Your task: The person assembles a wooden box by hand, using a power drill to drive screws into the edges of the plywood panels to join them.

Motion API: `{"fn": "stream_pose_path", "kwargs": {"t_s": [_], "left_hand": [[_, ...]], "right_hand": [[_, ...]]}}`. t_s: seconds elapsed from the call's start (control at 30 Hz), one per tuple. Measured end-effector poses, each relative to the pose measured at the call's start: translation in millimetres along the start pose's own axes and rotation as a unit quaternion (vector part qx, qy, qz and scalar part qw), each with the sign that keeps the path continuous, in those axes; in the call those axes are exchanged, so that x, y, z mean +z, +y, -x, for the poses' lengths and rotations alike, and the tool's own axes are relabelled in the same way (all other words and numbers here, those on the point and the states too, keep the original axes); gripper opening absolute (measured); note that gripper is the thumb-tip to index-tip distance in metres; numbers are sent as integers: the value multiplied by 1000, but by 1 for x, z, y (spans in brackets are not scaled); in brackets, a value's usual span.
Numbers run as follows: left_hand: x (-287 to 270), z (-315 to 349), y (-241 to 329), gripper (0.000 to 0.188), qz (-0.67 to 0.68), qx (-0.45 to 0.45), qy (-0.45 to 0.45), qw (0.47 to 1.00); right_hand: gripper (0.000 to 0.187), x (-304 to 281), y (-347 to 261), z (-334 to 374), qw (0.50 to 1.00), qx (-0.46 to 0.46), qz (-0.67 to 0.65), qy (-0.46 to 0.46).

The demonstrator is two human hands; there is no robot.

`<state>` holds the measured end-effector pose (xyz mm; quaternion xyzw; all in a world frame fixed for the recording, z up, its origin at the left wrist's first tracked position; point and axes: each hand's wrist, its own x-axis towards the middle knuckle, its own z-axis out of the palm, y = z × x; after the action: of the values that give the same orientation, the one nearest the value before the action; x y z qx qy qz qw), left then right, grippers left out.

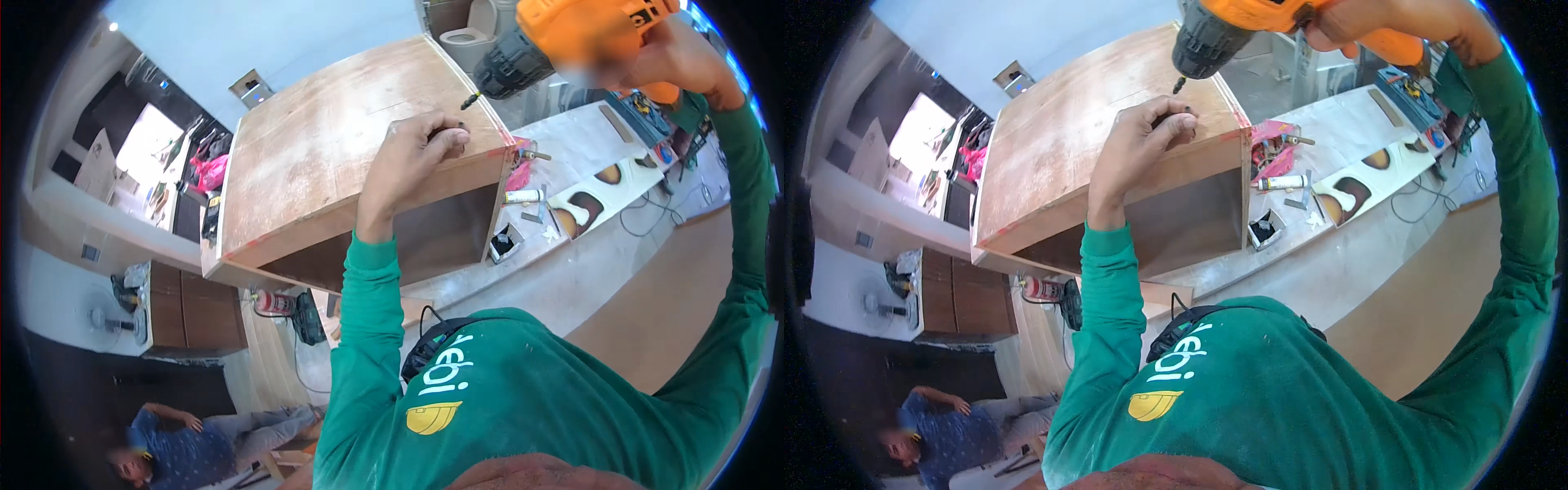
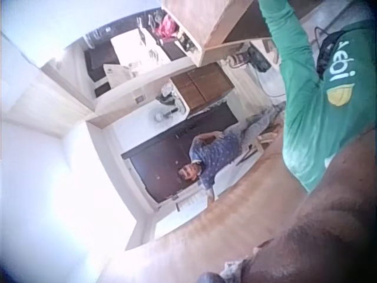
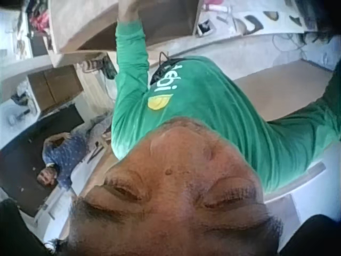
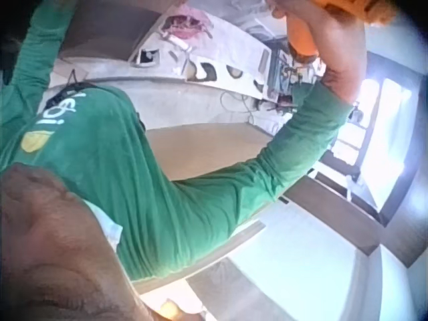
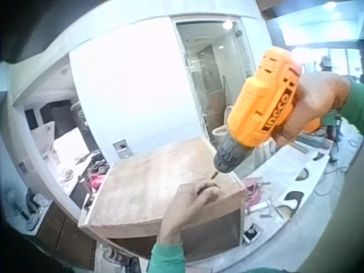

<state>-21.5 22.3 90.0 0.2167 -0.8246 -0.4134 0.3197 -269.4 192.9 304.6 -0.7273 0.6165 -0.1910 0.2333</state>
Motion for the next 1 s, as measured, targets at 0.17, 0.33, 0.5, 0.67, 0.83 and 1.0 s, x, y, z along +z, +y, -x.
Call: {"fn": "stream_pose_path", "kwargs": {"t_s": [0.17,0.33,0.5,0.67,0.83,1.0], "left_hand": [[0,4,8,19,-76,23,29,996],[10,0,6,15,-96,76,34,992],[2,6,-1,12,-146,124,46,980],[3,5,1,10,-125,133,44,982],[3,4,-7,8,-124,141,46,981],[2,5,-3,11,-144,143,34,979]], "right_hand": [[39,13,2,-8,999,3,52,11],[44,14,-10,-12,999,8,43,-26],[47,7,-10,-40,997,-5,20,-69],[50,8,-19,-52,994,28,41,-100],[51,6,-11,-72,989,-13,55,-135],[51,-7,-16,-80,983,55,28,-172]]}}
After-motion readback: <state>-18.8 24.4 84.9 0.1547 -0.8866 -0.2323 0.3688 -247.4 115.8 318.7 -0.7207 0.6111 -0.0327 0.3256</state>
